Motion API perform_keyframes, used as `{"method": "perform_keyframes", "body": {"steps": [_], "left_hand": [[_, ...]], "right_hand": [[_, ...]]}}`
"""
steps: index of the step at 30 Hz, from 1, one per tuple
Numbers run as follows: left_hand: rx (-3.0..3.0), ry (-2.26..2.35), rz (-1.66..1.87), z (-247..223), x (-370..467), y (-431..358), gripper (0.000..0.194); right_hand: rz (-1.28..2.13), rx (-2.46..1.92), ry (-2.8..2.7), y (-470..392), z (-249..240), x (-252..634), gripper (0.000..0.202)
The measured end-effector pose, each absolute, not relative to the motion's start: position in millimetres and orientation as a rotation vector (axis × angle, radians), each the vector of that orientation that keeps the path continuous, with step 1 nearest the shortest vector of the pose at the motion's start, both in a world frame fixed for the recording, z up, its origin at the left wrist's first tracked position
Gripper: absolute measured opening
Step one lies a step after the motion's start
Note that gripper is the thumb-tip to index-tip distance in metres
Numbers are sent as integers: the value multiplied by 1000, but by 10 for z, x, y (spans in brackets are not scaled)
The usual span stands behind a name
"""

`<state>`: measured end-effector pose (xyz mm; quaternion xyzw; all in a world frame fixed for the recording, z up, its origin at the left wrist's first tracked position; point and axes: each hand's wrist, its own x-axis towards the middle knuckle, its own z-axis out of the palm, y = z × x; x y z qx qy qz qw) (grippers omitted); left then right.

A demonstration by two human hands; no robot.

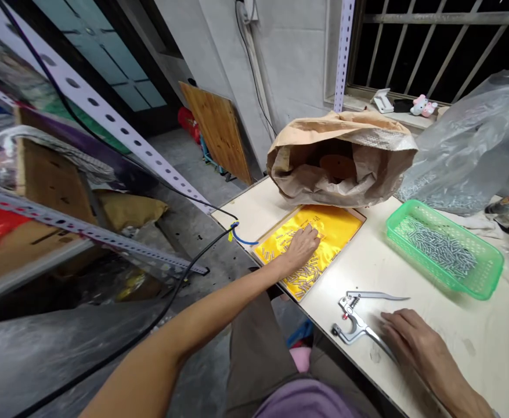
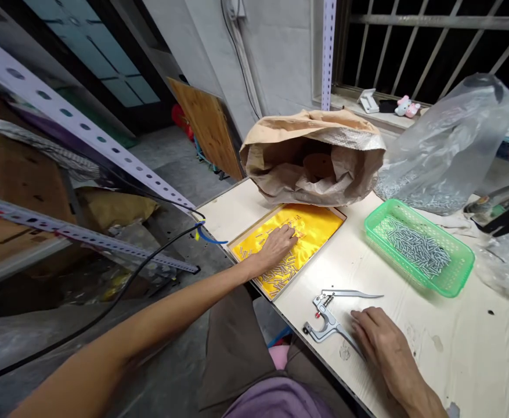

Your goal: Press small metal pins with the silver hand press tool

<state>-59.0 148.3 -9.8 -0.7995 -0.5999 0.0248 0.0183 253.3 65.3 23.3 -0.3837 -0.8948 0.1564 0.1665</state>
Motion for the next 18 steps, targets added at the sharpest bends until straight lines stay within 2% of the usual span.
{"method": "perform_keyframes", "body": {"steps": [4,10,14,18], "left_hand": [[-2500,-1853,-74,21,-607,1476,15],[-2738,-2417,-891,277,-203,1022,12],[-2825,-2864,-857,177,93,688,13],[-2697,-3099,-819,-51,174,533,19]], "right_hand": [[581,-1191,-2575,460,137,2515,30],[631,-1302,-2598,327,56,2540,24],[566,-1339,-2590,261,-14,2508,24],[511,-1352,-2604,227,-36,2504,24]]}}
